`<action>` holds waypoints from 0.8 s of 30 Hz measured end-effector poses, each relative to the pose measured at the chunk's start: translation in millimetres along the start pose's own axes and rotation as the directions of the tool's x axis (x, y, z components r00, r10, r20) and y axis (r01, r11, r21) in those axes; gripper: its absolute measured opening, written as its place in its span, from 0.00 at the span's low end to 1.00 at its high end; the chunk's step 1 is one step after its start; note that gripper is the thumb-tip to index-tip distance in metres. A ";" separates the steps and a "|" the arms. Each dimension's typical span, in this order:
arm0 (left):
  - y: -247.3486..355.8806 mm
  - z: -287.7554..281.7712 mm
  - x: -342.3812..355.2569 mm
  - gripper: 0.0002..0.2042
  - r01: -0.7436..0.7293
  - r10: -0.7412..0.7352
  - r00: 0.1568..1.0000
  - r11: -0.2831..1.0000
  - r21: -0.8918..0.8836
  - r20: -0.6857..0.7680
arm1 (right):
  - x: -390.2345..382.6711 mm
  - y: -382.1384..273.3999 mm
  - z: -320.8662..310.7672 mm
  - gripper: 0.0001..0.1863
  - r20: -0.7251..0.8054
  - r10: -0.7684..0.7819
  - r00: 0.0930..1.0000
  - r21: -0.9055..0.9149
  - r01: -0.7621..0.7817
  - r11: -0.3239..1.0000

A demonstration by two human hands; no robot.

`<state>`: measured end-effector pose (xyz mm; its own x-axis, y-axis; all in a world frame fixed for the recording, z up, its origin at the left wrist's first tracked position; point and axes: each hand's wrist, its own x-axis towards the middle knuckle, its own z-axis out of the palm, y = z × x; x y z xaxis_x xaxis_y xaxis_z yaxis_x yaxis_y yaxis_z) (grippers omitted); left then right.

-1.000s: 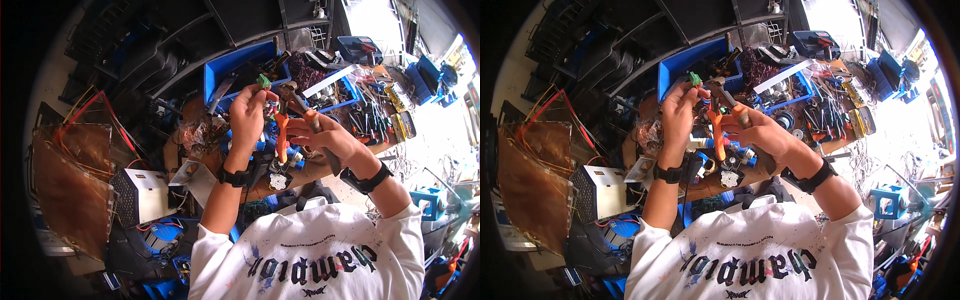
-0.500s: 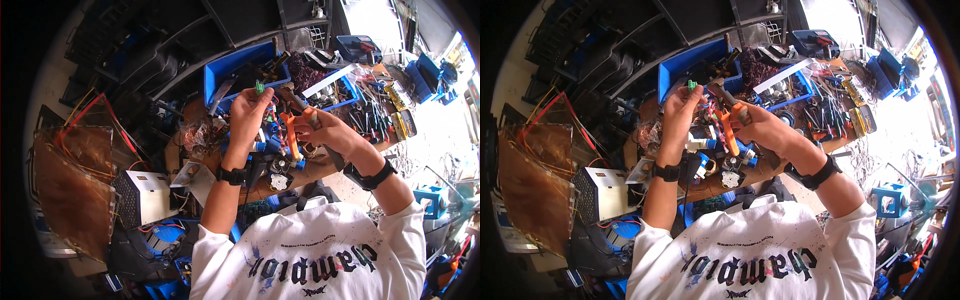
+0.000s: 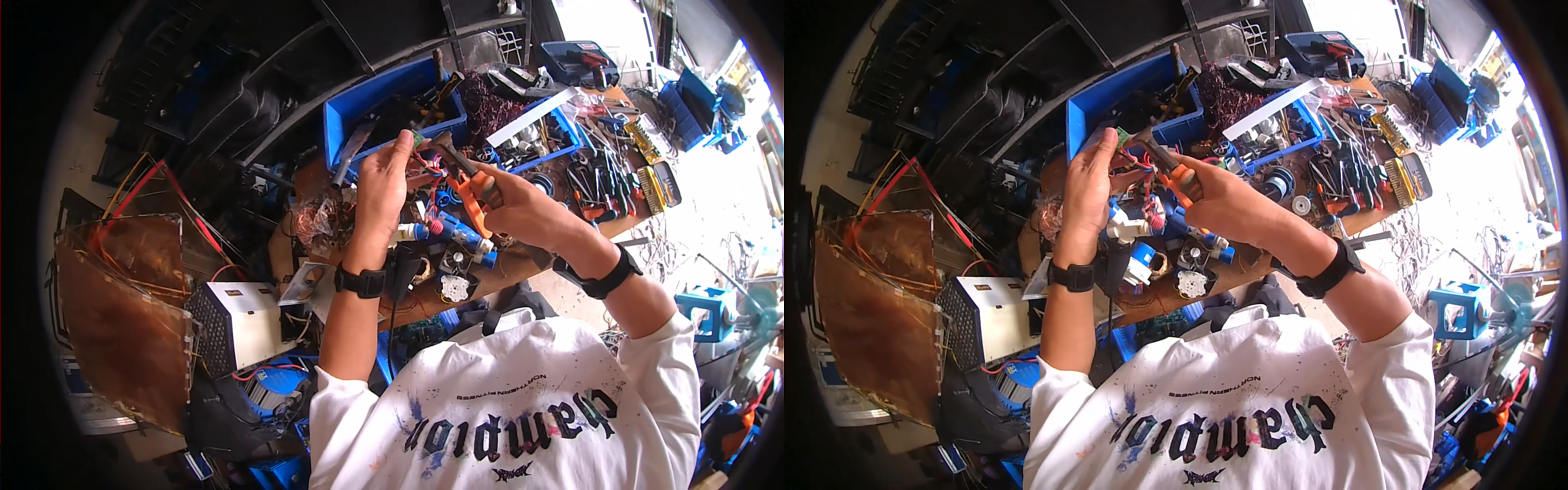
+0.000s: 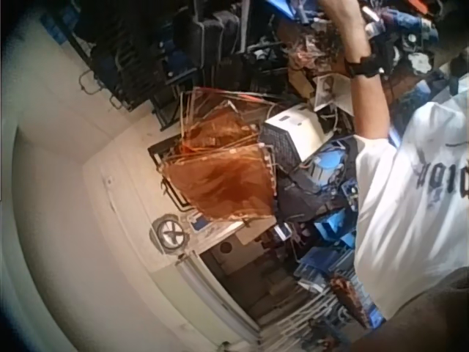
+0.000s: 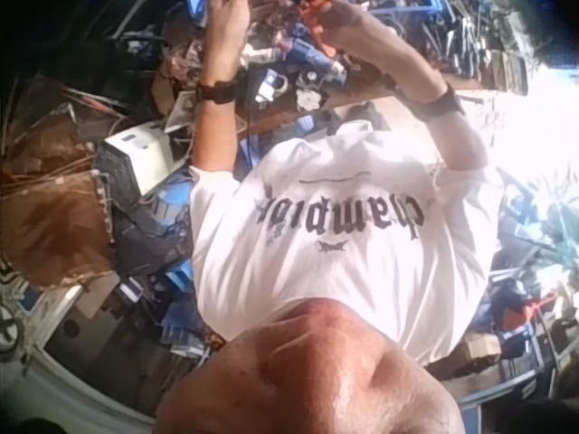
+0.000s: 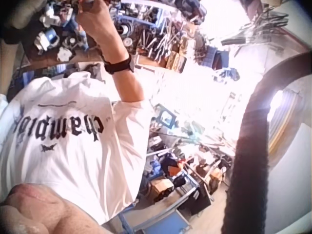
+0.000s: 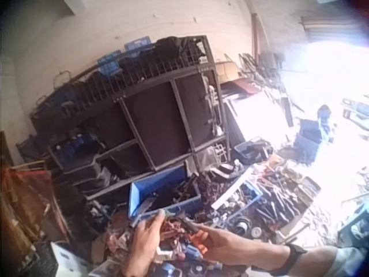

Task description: The person searches through a blue bin of scrap electronics and tools, then uses a pair of orange pliers to strip the insulation from the ends of several small wires. The person holds the wires and pliers in both hands, manipulating the components over a cluttered workbench.

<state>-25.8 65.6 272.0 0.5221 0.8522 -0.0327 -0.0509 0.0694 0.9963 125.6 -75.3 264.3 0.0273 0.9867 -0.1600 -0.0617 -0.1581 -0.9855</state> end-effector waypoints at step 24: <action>-2.7 6.0 6.4 0.19 0.016 -0.021 0.995 0.998 0.064 0.094 | 2.2 -17.9 -3.2 0.38 -0.009 0.076 0.997 -0.313 -0.075 0.947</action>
<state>-17.2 67.7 269.7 0.6004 0.7983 -0.0465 0.0115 0.0495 0.9987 130.0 -70.5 281.4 0.0313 0.9714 -0.2353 0.2513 -0.2355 -0.9388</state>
